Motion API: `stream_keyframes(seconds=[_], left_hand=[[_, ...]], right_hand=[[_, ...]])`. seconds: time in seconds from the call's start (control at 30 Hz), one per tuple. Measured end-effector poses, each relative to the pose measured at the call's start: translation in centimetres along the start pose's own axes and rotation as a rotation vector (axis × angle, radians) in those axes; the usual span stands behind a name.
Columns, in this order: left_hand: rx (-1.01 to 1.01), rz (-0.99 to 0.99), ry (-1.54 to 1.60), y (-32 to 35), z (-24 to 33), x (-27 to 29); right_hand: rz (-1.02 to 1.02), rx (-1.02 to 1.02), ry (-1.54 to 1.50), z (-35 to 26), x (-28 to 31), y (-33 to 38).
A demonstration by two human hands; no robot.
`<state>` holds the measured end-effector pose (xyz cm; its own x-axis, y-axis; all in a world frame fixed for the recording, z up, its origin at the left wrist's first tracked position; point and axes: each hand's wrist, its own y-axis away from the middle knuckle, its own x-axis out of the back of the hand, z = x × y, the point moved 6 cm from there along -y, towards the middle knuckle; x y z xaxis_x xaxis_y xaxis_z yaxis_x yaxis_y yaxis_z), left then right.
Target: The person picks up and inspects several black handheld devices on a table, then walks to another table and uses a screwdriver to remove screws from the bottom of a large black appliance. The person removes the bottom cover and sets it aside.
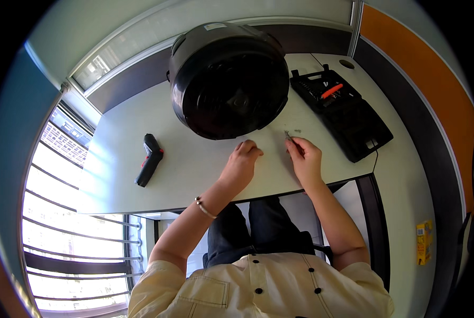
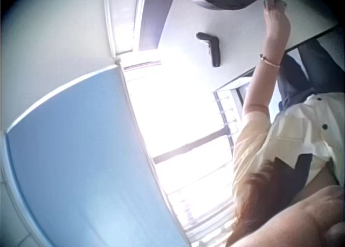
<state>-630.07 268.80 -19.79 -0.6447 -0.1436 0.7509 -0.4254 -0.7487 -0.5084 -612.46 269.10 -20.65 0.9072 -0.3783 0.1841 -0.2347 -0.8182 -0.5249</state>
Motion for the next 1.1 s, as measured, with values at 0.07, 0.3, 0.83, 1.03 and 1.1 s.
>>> stream_keyframes(seconds=[0.07,0.3,0.83,1.03,1.1], left_hand=[[0.019,-0.033,0.004,-0.3,0.6,-0.5],[-0.071,0.057,0.091,5.5,6.0,2.7],[1.900,-1.109,0.479,53.2,-11.3,-5.8],[2.109,-0.960,1.317,60.1,-10.8,-11.1],[2.375,-0.871,1.189,59.4,-9.3,-9.1]], right_hand=[[0.006,-0.086,-0.059,0.7,0.1,-0.2],[0.020,-0.109,-0.140,-0.4,1.7,0.5],[-0.719,-1.042,0.748,22.7,8.7,24.3],[-1.319,-0.930,1.083,30.0,9.9,31.6],[-1.351,-0.989,1.052,29.3,10.2,32.4]])
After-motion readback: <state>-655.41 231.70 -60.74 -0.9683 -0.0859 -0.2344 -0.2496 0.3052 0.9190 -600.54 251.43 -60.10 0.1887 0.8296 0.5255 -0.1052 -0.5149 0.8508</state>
